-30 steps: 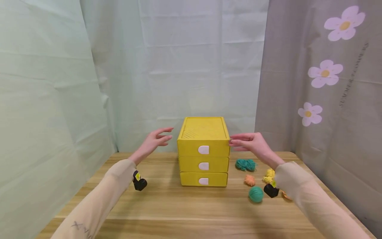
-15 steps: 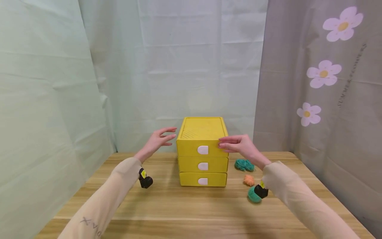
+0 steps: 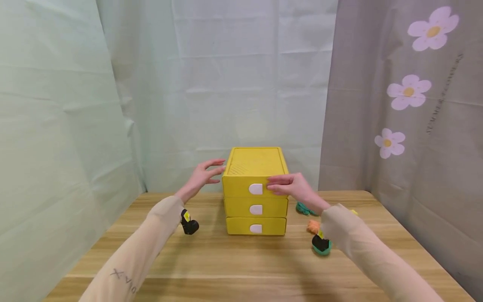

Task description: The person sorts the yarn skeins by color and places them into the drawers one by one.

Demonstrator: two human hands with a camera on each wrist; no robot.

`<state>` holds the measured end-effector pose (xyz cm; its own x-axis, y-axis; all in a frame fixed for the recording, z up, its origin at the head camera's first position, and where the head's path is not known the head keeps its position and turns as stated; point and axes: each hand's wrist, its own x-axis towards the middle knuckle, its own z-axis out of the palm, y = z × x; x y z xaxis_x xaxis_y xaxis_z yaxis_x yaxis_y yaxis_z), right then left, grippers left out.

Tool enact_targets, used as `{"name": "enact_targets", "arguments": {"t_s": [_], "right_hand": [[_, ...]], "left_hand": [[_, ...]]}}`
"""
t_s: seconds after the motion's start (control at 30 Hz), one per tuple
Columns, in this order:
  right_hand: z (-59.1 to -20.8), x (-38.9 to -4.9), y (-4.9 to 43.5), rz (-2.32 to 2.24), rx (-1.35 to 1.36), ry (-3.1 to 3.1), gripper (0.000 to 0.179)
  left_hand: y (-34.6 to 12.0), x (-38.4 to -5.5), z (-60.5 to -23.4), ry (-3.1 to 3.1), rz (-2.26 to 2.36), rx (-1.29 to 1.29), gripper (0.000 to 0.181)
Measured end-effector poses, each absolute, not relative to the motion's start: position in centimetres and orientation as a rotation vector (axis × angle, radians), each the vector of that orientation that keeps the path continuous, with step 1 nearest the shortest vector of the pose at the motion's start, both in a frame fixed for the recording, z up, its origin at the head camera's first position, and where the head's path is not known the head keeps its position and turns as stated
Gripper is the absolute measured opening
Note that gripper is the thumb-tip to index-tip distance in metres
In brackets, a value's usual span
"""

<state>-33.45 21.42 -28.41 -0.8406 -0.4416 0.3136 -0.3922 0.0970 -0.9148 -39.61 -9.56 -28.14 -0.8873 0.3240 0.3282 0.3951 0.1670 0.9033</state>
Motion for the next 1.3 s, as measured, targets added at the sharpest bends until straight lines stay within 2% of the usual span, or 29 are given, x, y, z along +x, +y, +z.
{"name": "enact_targets", "arguments": {"t_s": [0.37,1.3], "right_hand": [[-28.9,-33.7,20.5,-1.923,-0.843,2.247,0.041],[-29.0,-33.4,19.0,-1.957,-0.667,2.425,0.024]], "left_hand": [[-8.9,-39.6,-28.2,-2.41,-1.973,-0.719,0.054],[-7.6,-39.3,-28.9,-2.323,-2.099,-0.558,0.047]]}}
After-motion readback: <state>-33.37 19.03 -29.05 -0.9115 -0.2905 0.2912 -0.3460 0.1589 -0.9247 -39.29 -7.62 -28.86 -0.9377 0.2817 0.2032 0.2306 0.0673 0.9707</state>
